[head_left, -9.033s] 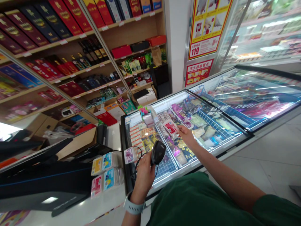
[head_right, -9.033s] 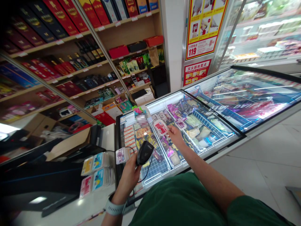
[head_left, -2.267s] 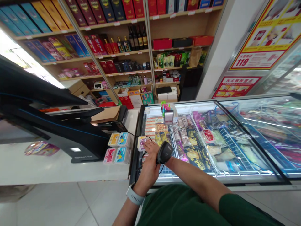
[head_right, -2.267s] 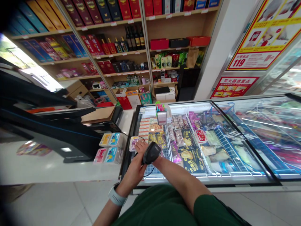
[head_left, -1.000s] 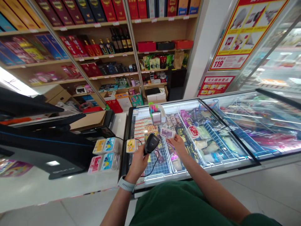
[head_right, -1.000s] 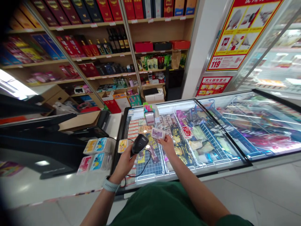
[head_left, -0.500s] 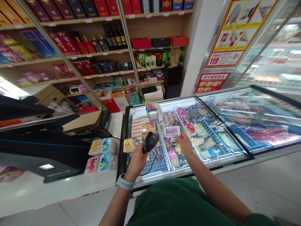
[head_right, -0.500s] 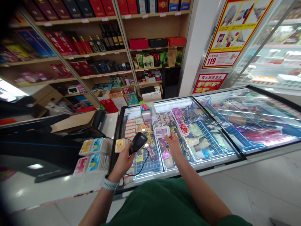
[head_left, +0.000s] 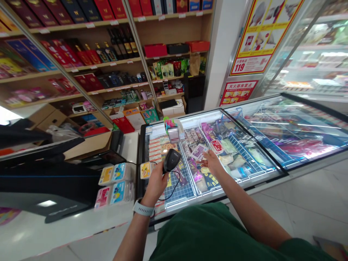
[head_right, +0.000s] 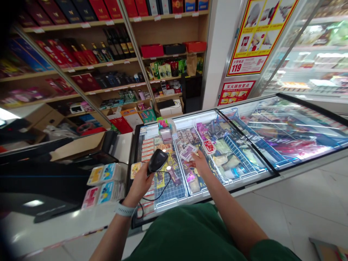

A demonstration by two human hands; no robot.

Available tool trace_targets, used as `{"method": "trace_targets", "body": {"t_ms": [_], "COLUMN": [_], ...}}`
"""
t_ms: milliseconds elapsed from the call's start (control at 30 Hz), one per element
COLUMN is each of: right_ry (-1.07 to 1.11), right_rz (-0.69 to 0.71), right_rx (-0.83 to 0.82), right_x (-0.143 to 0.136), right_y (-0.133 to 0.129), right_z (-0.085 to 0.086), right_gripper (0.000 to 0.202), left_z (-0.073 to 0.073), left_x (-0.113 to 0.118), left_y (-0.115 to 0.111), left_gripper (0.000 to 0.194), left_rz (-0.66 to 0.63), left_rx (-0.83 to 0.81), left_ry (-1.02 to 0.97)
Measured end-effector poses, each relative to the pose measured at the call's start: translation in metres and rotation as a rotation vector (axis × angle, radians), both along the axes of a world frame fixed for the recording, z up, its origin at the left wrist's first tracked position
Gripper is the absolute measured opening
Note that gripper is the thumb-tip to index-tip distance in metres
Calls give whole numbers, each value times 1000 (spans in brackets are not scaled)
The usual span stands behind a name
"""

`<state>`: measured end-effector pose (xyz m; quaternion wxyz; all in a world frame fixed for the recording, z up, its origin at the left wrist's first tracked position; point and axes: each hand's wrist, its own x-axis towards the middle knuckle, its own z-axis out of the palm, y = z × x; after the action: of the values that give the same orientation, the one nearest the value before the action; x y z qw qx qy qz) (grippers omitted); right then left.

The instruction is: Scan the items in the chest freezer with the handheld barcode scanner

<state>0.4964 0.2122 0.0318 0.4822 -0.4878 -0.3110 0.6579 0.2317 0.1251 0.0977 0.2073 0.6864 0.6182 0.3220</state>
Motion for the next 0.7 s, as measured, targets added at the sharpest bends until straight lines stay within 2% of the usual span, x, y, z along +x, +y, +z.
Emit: {"method": "trace_targets", "body": {"t_ms": [100, 267, 367, 500, 700], "right_ry": [-65, -207, -268, -351, -459], "right_rz": [43, 28, 16, 8, 21], "right_rx": [46, 92, 149, 211, 305], "right_x": [2, 8, 10, 12, 15], "right_y": [2, 8, 10, 12, 20], "right_z": [-2, -12, -16, -15, -10], "right_gripper": [42, 31, 33, 37, 38], "left_z": [-2, -9, -12, -13, -7], "left_x": [0, -1, -1, 1, 6], "left_y": [0, -2, -3, -6, -8], "left_gripper": [46, 49, 49, 51, 46], "left_rz": [-16, -48, -75, -95, -109], "left_rx": [-2, -3, -6, -25, -53], "left_ry": [-4, -7, -6, -6, -6]}}
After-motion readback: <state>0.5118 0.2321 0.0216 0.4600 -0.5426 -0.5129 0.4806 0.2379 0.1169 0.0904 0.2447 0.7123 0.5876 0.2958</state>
